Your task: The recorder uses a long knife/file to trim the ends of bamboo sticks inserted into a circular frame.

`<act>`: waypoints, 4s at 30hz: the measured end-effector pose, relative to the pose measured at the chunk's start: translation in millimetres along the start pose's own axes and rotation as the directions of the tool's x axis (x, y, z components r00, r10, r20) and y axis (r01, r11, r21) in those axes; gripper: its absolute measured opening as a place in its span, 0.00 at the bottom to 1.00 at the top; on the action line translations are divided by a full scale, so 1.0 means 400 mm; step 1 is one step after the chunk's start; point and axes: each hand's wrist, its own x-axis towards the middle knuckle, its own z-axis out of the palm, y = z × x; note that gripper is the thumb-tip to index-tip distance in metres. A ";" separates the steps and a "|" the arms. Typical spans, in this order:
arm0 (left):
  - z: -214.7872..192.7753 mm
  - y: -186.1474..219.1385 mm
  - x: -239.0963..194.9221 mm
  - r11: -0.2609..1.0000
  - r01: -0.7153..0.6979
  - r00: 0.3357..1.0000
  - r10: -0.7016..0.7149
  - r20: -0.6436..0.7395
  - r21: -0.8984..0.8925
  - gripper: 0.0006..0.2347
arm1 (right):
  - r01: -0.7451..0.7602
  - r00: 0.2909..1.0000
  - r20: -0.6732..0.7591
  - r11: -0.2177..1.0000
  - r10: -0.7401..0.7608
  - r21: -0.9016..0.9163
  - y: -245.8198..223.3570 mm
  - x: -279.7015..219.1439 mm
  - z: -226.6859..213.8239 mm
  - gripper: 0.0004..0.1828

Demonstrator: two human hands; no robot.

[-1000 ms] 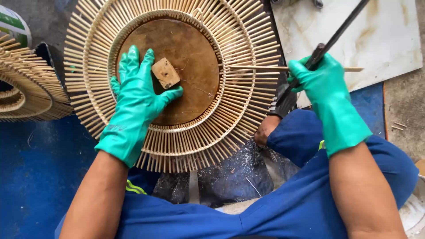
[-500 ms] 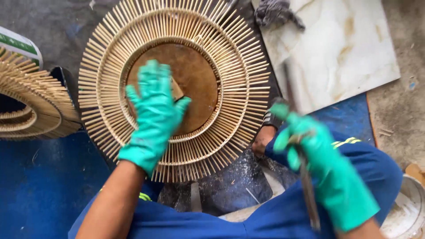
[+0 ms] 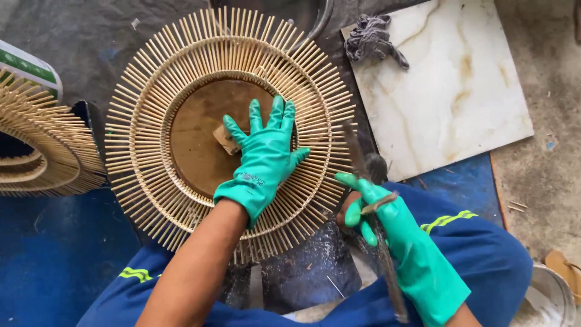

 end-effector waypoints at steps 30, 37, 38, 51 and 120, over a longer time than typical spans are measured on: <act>0.062 -0.211 -0.172 0.853 0.486 0.869 -0.495 0.002 -0.189 0.58 | -0.041 0.834 -0.488 0.854 -0.257 -0.519 -0.057 0.232 -0.184 0.21; 0.028 -0.211 -0.156 0.888 0.439 0.898 -0.438 0.039 -0.137 0.56 | -0.025 0.854 -0.447 0.837 -0.266 -0.547 -0.036 0.249 -0.127 0.21; 0.011 -0.199 -0.150 0.877 0.462 0.887 -0.455 0.080 -0.129 0.54 | -0.010 0.854 -0.434 0.826 -0.287 -0.564 -0.038 0.255 -0.131 0.21; -0.010 -0.206 -0.142 0.905 0.414 0.909 -0.407 0.088 -0.096 0.56 | -0.006 0.861 -0.425 0.831 -0.279 -0.556 -0.113 0.158 -0.103 0.20; -0.020 -0.234 -0.107 0.929 0.336 0.941 -0.325 0.092 -0.154 0.53 | -0.168 0.985 -0.035 0.985 0.166 -0.044 0.063 -0.127 0.042 0.32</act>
